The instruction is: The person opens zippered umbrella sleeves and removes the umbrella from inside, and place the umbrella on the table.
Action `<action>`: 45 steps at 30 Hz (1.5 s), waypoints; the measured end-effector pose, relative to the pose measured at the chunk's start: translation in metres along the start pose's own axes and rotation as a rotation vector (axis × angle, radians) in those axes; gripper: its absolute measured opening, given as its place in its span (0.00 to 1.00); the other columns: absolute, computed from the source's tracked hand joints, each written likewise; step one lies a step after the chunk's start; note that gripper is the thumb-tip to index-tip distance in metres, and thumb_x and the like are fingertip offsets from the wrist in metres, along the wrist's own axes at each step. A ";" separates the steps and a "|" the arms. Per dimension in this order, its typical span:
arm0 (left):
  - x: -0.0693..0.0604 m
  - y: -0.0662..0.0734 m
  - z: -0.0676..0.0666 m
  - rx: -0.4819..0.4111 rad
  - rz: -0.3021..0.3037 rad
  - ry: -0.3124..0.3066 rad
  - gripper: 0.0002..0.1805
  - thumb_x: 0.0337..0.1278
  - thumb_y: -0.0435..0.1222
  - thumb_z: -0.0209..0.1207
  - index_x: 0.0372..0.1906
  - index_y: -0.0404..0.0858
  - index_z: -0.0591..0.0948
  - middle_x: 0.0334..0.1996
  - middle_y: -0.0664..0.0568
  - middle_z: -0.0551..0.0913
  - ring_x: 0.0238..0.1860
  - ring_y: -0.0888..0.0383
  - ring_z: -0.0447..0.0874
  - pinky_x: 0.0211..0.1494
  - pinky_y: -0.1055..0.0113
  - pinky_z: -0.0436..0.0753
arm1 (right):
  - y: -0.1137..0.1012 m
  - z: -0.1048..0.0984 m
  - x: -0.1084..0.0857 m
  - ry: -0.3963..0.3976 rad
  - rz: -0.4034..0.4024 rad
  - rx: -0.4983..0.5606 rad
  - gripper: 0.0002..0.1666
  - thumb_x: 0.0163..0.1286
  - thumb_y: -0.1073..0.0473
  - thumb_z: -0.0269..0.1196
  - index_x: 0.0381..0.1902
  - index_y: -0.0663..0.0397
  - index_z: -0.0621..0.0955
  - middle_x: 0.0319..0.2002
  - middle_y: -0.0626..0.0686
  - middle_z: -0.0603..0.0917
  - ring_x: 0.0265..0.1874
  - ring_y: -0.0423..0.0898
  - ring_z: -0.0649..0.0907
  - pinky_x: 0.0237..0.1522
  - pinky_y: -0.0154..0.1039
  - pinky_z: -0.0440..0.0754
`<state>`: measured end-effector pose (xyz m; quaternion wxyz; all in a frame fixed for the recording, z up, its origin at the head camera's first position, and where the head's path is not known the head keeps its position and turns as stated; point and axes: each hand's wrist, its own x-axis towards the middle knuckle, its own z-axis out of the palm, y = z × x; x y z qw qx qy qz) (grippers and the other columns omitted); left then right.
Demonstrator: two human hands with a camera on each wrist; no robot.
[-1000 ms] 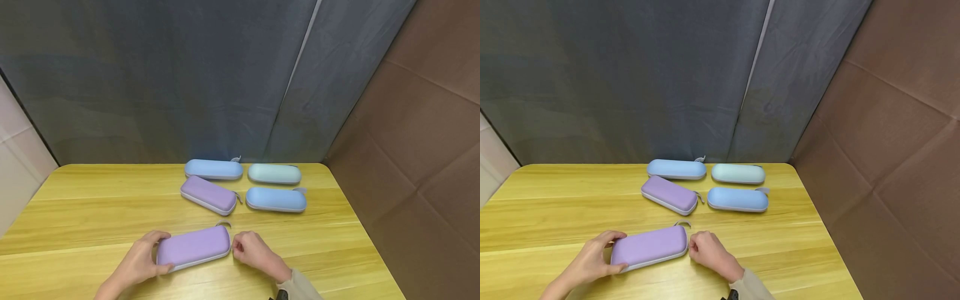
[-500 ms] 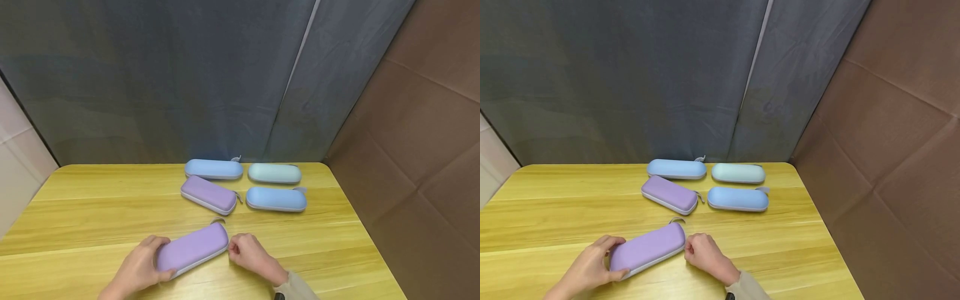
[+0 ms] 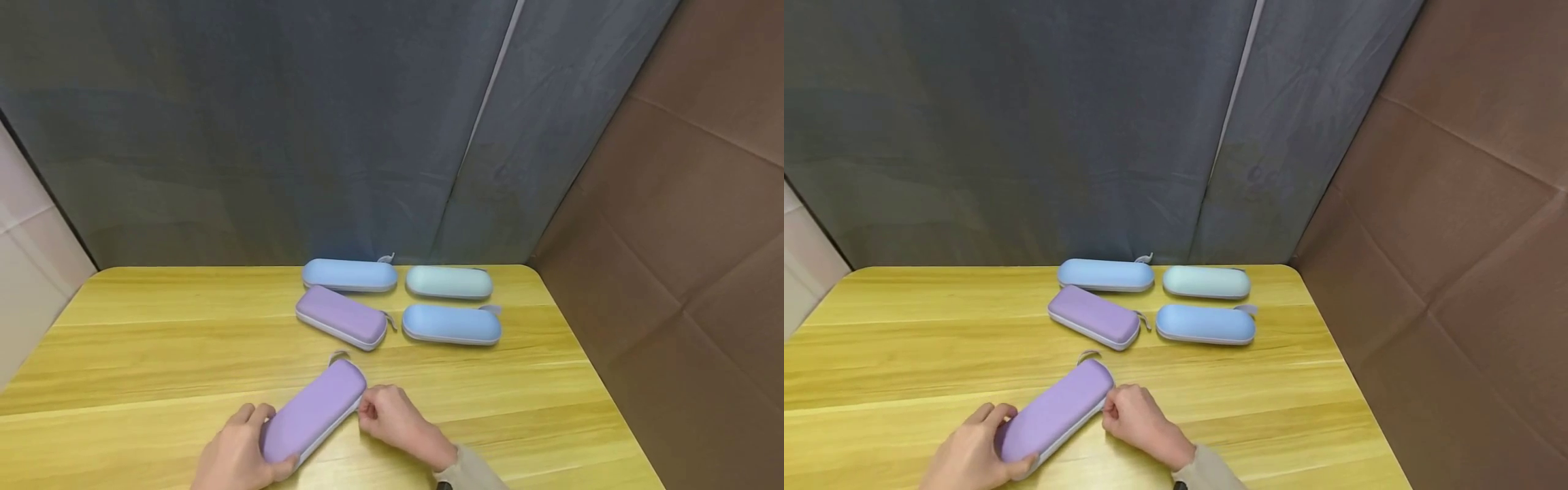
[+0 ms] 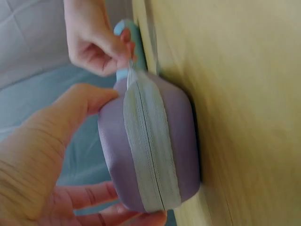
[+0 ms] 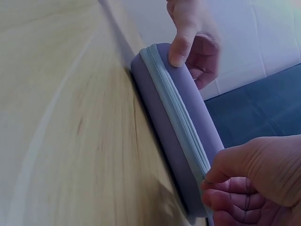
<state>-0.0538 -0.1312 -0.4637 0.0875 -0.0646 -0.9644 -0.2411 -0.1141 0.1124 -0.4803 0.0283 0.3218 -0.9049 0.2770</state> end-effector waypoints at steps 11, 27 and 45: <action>-0.012 0.021 0.010 0.084 -0.075 0.022 0.36 0.17 0.53 0.73 0.34 0.33 0.75 0.21 0.52 0.68 0.19 0.58 0.67 0.16 0.65 0.67 | -0.013 0.002 0.006 -0.052 -0.070 -0.018 0.07 0.49 0.70 0.66 0.20 0.54 0.80 0.19 0.42 0.77 0.19 0.27 0.69 0.24 0.14 0.67; 0.066 -0.012 -0.021 -0.004 0.540 -0.160 0.23 0.35 0.20 0.61 0.45 0.34 0.79 0.33 0.50 0.82 0.29 0.59 0.80 0.26 0.68 0.78 | -0.004 0.006 0.016 -0.079 -0.041 0.041 0.05 0.51 0.70 0.65 0.23 0.55 0.82 0.21 0.45 0.80 0.21 0.27 0.72 0.25 0.14 0.69; 0.129 0.019 -0.004 0.498 0.981 -0.410 0.50 0.16 0.36 0.77 0.60 0.59 0.73 0.43 0.52 0.75 0.46 0.53 0.74 0.50 0.56 0.76 | 0.001 0.001 0.021 -0.126 -0.066 0.029 0.05 0.53 0.69 0.66 0.23 0.55 0.81 0.21 0.45 0.81 0.21 0.27 0.72 0.26 0.14 0.69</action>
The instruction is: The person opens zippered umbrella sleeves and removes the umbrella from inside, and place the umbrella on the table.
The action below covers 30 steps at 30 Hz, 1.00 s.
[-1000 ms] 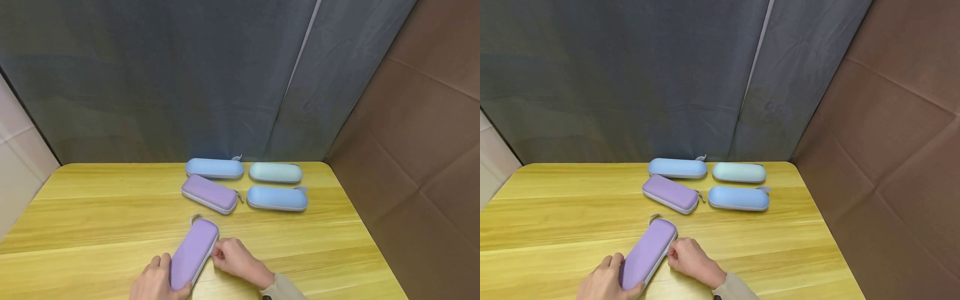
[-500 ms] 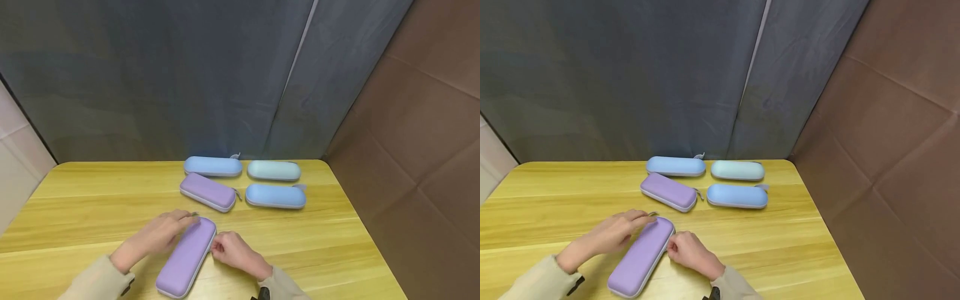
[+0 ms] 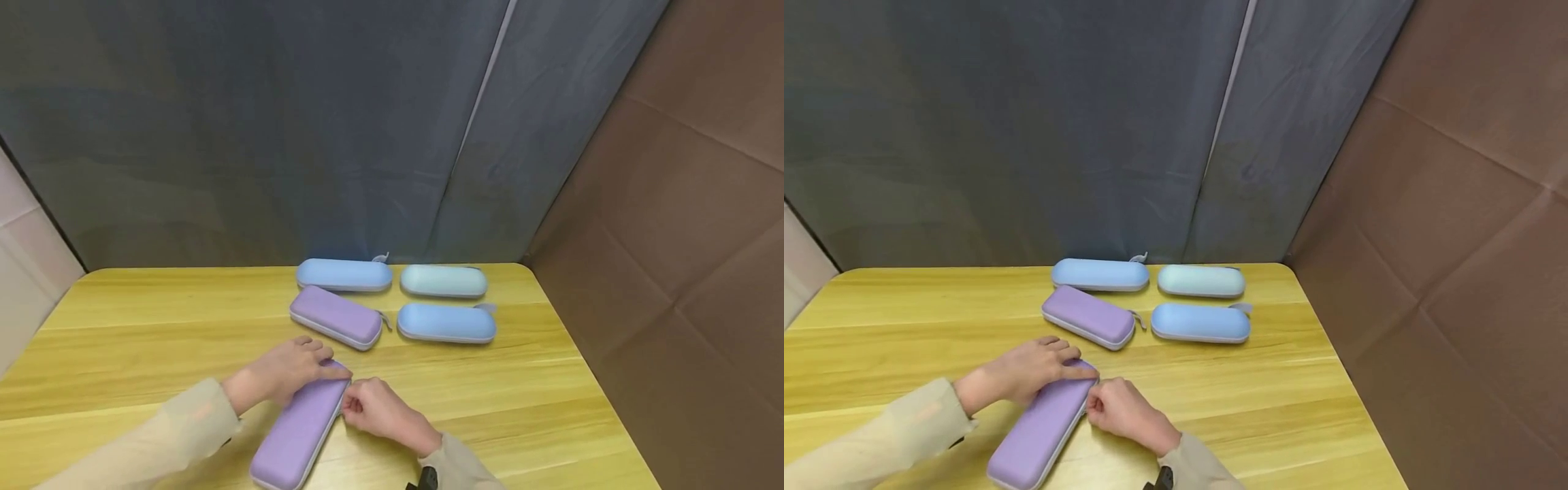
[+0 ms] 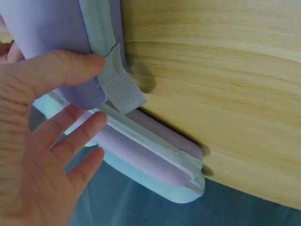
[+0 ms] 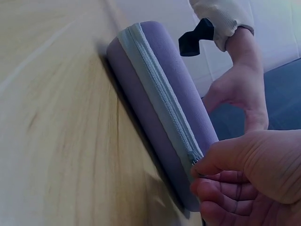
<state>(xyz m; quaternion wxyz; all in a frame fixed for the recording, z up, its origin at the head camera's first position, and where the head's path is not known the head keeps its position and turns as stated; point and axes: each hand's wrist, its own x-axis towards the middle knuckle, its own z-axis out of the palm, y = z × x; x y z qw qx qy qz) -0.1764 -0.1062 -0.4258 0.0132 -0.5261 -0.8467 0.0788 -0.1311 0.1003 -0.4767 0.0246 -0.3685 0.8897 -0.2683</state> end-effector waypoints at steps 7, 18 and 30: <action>-0.006 -0.002 0.000 0.015 -0.021 0.029 0.45 0.12 0.42 0.78 0.54 0.48 0.75 0.37 0.53 0.75 0.40 0.54 0.74 0.48 0.58 0.76 | 0.000 0.001 0.004 0.016 0.004 -0.019 0.05 0.55 0.69 0.65 0.23 0.55 0.81 0.21 0.45 0.80 0.20 0.29 0.72 0.25 0.15 0.68; -0.020 0.005 0.004 -0.195 -0.092 0.048 0.45 0.12 0.38 0.78 0.54 0.43 0.75 0.42 0.53 0.76 0.42 0.55 0.75 0.43 0.55 0.79 | 0.000 0.003 0.009 0.015 0.021 -0.026 0.05 0.58 0.68 0.64 0.25 0.56 0.82 0.22 0.45 0.80 0.21 0.29 0.73 0.26 0.16 0.69; -0.027 0.006 0.007 -0.281 -0.144 0.077 0.45 0.09 0.39 0.78 0.52 0.38 0.77 0.39 0.52 0.75 0.39 0.54 0.75 0.38 0.56 0.80 | -0.002 0.004 -0.005 -0.020 -0.018 -0.034 0.04 0.60 0.65 0.64 0.26 0.52 0.82 0.22 0.42 0.79 0.21 0.25 0.70 0.26 0.14 0.67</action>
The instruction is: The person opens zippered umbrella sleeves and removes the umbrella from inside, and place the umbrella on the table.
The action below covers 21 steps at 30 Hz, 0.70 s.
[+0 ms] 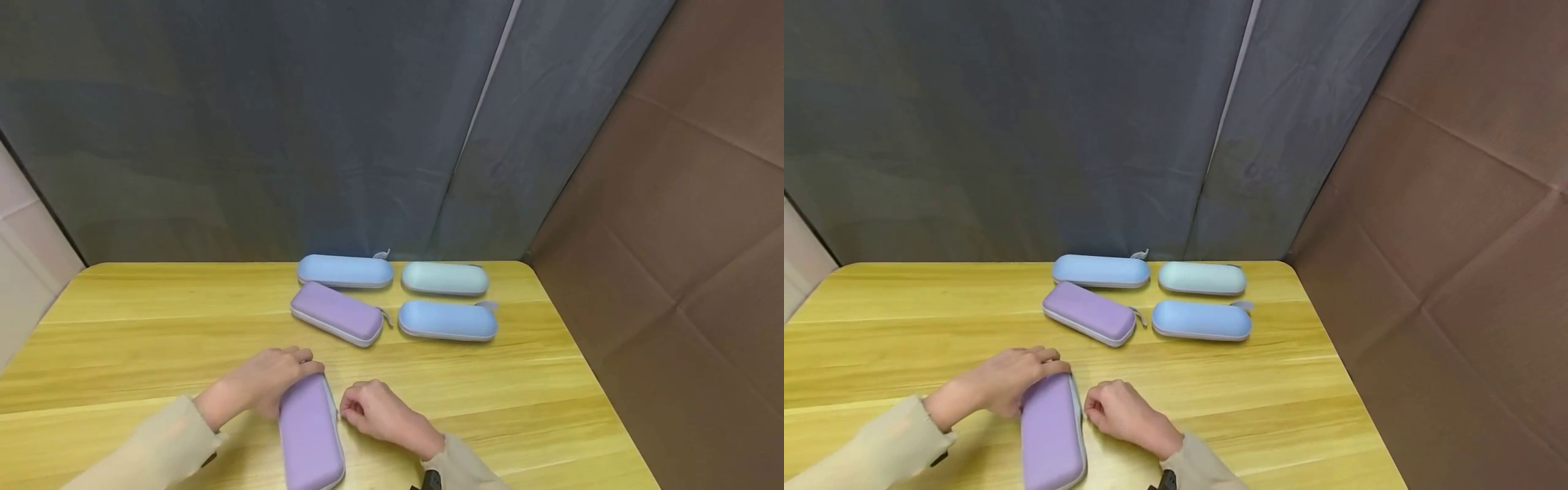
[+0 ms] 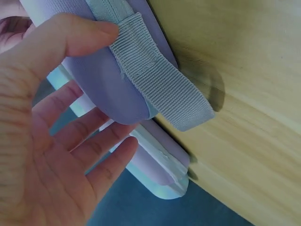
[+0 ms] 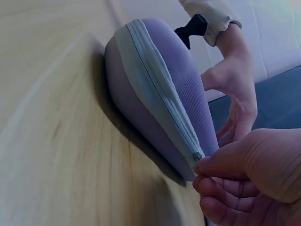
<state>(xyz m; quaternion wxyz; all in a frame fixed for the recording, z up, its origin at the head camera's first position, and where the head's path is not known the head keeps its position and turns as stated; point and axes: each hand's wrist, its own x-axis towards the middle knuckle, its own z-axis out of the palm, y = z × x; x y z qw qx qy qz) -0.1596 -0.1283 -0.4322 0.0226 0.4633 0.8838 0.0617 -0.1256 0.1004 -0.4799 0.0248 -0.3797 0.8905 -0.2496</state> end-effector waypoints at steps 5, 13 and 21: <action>-0.008 -0.001 0.001 -0.047 -0.050 0.014 0.46 0.08 0.37 0.77 0.52 0.36 0.76 0.40 0.50 0.75 0.41 0.52 0.76 0.38 0.53 0.80 | -0.002 -0.001 -0.002 -0.008 -0.011 0.007 0.04 0.60 0.65 0.64 0.27 0.52 0.82 0.22 0.41 0.79 0.21 0.25 0.70 0.26 0.14 0.67; -0.021 -0.003 0.005 -0.106 -0.086 0.073 0.46 0.03 0.37 0.76 0.49 0.31 0.76 0.42 0.50 0.74 0.42 0.52 0.75 0.42 0.51 0.80 | 0.000 -0.007 -0.010 -0.014 -0.049 0.005 0.05 0.60 0.65 0.64 0.25 0.52 0.82 0.24 0.42 0.81 0.23 0.26 0.72 0.28 0.14 0.68; -0.037 -0.002 0.015 -0.152 -0.168 0.175 0.41 0.04 0.40 0.74 0.43 0.32 0.77 0.39 0.55 0.74 0.37 0.58 0.75 0.40 0.57 0.81 | 0.010 -0.014 -0.022 -0.040 0.011 0.077 0.04 0.60 0.66 0.64 0.25 0.55 0.82 0.22 0.44 0.79 0.21 0.27 0.70 0.25 0.16 0.69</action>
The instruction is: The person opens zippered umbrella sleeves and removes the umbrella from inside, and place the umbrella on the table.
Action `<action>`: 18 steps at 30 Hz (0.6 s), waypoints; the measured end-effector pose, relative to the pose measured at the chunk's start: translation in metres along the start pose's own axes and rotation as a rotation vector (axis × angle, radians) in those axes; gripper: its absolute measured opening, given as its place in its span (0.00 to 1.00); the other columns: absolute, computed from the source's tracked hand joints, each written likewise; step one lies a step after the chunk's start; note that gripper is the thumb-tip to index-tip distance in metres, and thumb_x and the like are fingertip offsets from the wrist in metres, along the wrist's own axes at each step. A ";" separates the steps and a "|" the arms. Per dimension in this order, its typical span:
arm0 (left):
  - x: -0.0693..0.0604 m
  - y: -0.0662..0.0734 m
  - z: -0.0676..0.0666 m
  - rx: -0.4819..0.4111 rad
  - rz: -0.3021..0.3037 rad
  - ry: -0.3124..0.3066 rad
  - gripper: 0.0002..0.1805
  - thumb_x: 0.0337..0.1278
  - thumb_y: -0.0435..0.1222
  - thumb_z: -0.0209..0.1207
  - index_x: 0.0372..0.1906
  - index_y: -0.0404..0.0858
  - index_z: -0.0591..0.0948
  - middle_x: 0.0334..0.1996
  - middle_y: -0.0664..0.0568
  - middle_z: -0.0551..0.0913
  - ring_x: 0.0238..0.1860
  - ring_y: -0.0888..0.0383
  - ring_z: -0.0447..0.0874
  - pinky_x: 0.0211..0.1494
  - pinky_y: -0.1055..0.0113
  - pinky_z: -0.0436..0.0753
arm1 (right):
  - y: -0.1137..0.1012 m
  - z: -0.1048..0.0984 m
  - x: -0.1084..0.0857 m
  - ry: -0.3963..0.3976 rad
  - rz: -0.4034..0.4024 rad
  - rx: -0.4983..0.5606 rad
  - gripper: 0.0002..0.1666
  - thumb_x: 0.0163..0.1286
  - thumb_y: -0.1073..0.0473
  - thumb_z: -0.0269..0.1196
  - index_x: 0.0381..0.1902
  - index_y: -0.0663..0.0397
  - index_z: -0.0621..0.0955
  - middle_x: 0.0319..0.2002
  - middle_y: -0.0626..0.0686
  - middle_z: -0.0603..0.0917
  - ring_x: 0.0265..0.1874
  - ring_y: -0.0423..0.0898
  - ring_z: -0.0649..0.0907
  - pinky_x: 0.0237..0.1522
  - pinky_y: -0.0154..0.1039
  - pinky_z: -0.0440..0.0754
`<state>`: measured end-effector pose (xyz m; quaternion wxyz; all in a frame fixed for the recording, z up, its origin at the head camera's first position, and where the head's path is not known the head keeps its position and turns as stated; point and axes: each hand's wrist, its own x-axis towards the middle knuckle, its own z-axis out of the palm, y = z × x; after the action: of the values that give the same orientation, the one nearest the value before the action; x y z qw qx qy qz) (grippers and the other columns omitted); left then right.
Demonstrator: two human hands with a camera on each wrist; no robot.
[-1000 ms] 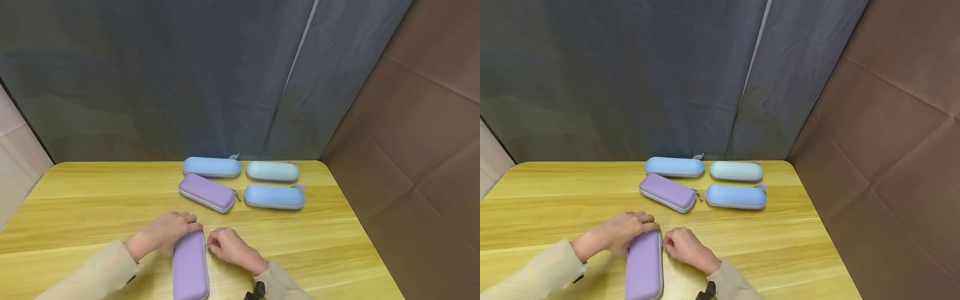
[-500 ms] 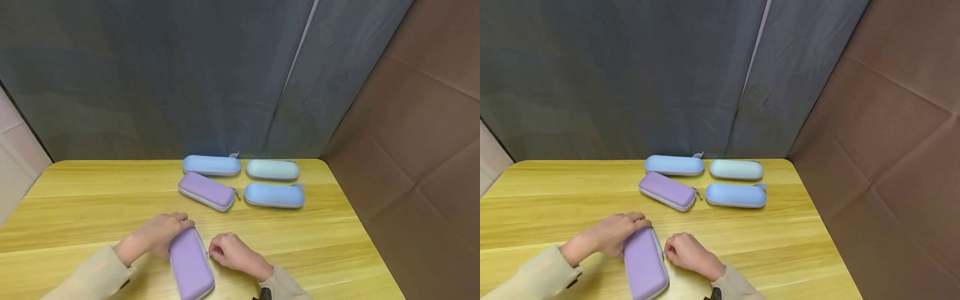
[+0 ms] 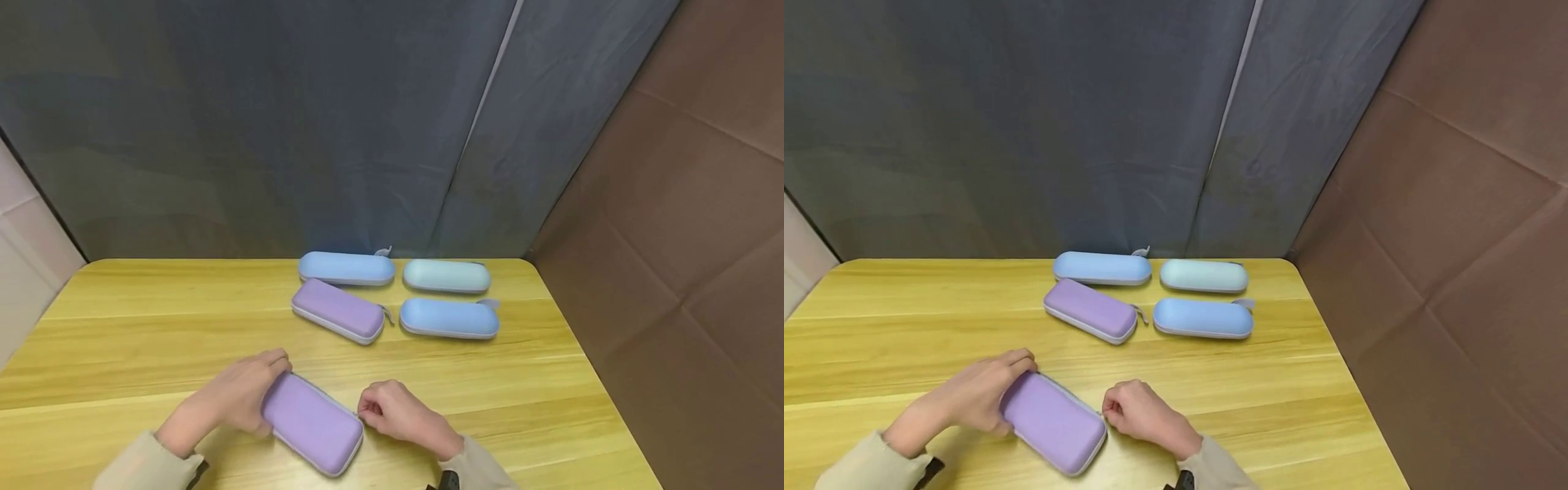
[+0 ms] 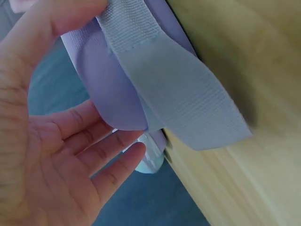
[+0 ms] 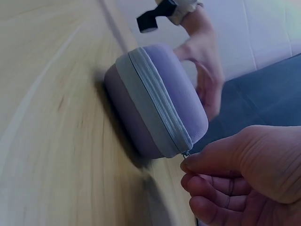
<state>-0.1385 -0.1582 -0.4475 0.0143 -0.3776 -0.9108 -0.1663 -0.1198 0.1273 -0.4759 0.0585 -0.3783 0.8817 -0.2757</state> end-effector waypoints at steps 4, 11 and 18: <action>-0.009 0.001 0.002 -0.009 -0.054 0.027 0.39 0.07 0.43 0.74 0.41 0.33 0.77 0.36 0.58 0.72 0.33 0.62 0.73 0.34 0.64 0.80 | 0.004 -0.003 -0.007 -0.002 0.036 0.016 0.04 0.59 0.67 0.64 0.25 0.55 0.82 0.22 0.44 0.79 0.21 0.28 0.71 0.25 0.17 0.70; -0.018 0.007 0.006 -0.028 -0.139 0.045 0.37 0.10 0.46 0.74 0.39 0.33 0.77 0.34 0.58 0.72 0.30 0.63 0.73 0.30 0.66 0.79 | 0.003 -0.004 -0.014 0.010 0.072 0.039 0.05 0.57 0.69 0.64 0.25 0.56 0.82 0.21 0.44 0.78 0.21 0.28 0.71 0.25 0.18 0.71; -0.024 0.013 0.012 -0.004 -0.189 0.119 0.35 0.11 0.50 0.74 0.35 0.35 0.78 0.28 0.59 0.72 0.26 0.65 0.71 0.25 0.70 0.76 | 0.002 -0.004 -0.017 0.041 0.090 0.036 0.05 0.55 0.71 0.64 0.25 0.57 0.82 0.21 0.44 0.79 0.21 0.28 0.72 0.25 0.18 0.71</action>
<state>-0.1109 -0.1620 -0.4588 0.0518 -0.2794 -0.9396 -0.1908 -0.1101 0.1423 -0.4751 0.0593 -0.3316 0.8937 -0.2963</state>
